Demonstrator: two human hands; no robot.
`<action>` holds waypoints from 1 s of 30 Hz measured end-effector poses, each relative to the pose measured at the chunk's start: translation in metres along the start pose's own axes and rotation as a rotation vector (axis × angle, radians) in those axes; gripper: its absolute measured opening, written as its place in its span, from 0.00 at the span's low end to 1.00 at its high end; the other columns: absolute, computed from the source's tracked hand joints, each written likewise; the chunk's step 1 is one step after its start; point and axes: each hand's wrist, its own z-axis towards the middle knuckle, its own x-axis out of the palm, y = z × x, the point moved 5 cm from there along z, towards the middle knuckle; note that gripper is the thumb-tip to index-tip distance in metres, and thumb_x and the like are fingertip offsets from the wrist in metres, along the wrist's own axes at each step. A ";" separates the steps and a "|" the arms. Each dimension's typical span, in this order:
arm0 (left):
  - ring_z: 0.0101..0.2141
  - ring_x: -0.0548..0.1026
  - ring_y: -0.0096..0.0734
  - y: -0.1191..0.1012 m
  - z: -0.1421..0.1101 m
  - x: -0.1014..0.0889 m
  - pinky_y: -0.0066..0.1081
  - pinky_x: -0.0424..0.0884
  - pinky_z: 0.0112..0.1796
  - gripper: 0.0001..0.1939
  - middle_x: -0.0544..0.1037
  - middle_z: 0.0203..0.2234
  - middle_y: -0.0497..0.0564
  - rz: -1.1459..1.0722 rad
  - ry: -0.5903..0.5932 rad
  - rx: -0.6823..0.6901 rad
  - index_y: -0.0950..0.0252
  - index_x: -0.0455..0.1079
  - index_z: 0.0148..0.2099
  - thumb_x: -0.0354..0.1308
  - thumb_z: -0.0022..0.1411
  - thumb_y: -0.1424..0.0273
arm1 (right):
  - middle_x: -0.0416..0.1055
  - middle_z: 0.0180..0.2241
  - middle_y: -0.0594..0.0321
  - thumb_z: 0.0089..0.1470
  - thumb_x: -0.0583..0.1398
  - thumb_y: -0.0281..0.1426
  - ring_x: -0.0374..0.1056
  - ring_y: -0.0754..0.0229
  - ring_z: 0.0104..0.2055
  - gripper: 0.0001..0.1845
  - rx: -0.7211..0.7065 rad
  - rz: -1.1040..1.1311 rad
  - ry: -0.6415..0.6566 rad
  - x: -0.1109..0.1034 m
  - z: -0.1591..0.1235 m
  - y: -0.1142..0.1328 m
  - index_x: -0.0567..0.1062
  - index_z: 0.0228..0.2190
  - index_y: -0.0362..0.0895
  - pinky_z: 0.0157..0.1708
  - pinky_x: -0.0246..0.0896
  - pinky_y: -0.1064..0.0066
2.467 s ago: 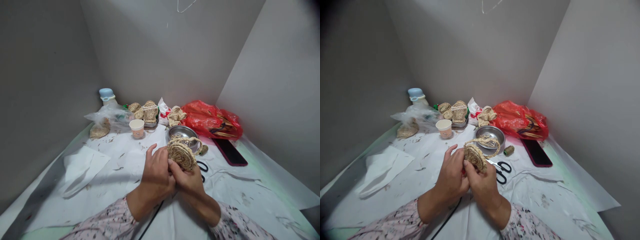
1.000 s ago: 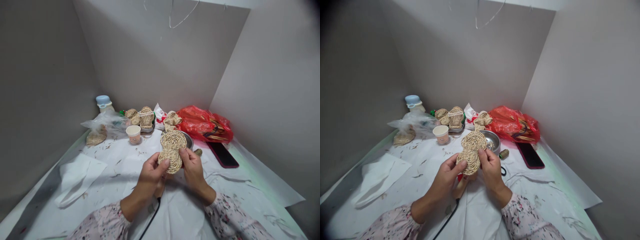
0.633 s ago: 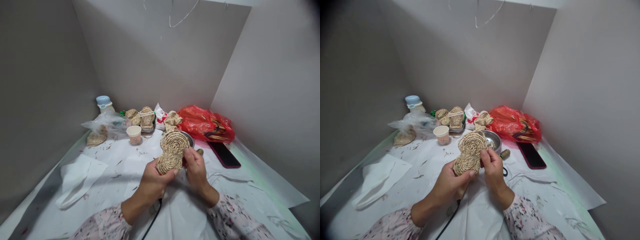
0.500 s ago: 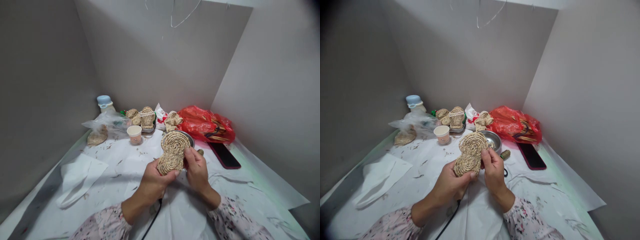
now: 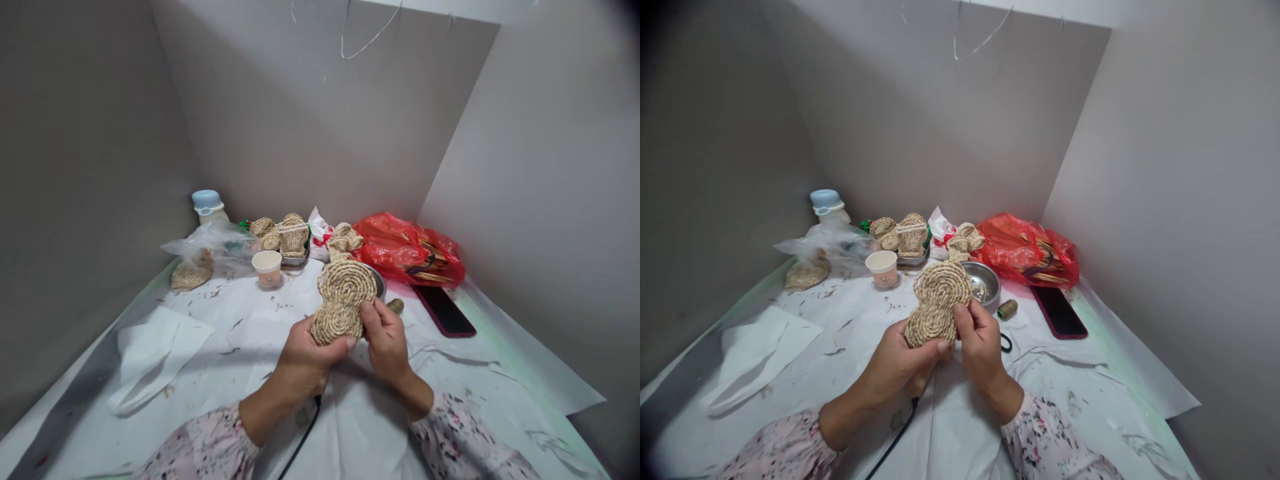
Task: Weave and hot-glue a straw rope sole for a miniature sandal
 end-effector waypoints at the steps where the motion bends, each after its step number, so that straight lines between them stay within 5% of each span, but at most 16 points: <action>1: 0.24 0.70 0.28 0.001 0.000 0.000 0.29 0.69 0.30 0.12 0.75 0.21 0.46 -0.002 0.016 -0.007 0.68 0.74 0.29 0.69 0.38 0.72 | 0.59 0.23 0.69 0.58 0.57 0.47 0.54 0.64 0.25 0.20 -0.006 -0.007 0.001 0.001 -0.001 0.001 0.68 0.25 0.44 0.25 0.54 0.74; 13: 0.29 0.72 0.30 0.010 0.004 -0.001 0.29 0.68 0.34 0.15 0.77 0.26 0.52 -0.208 0.174 -0.011 0.71 0.76 0.34 0.69 0.50 0.63 | 0.61 0.24 0.68 0.60 0.55 0.48 0.56 0.62 0.28 0.21 -0.028 -0.113 -0.033 0.004 -0.005 -0.006 0.68 0.26 0.45 0.29 0.56 0.73; 21: 0.30 0.73 0.32 0.017 0.008 -0.004 0.32 0.69 0.36 0.17 0.79 0.29 0.54 -0.215 0.157 -0.004 0.72 0.76 0.40 0.69 0.50 0.65 | 0.66 0.28 0.66 0.61 0.55 0.47 0.62 0.60 0.33 0.18 -0.016 -0.063 -0.036 0.006 -0.008 -0.010 0.71 0.31 0.45 0.33 0.60 0.71; 30: 0.29 0.74 0.30 0.017 0.010 -0.007 0.28 0.70 0.33 0.14 0.79 0.27 0.53 -0.262 0.096 -0.003 0.70 0.77 0.36 0.70 0.49 0.66 | 0.63 0.26 0.68 0.61 0.57 0.39 0.60 0.63 0.28 0.10 -0.069 0.040 0.104 0.009 -0.009 -0.008 0.72 0.35 0.45 0.30 0.58 0.72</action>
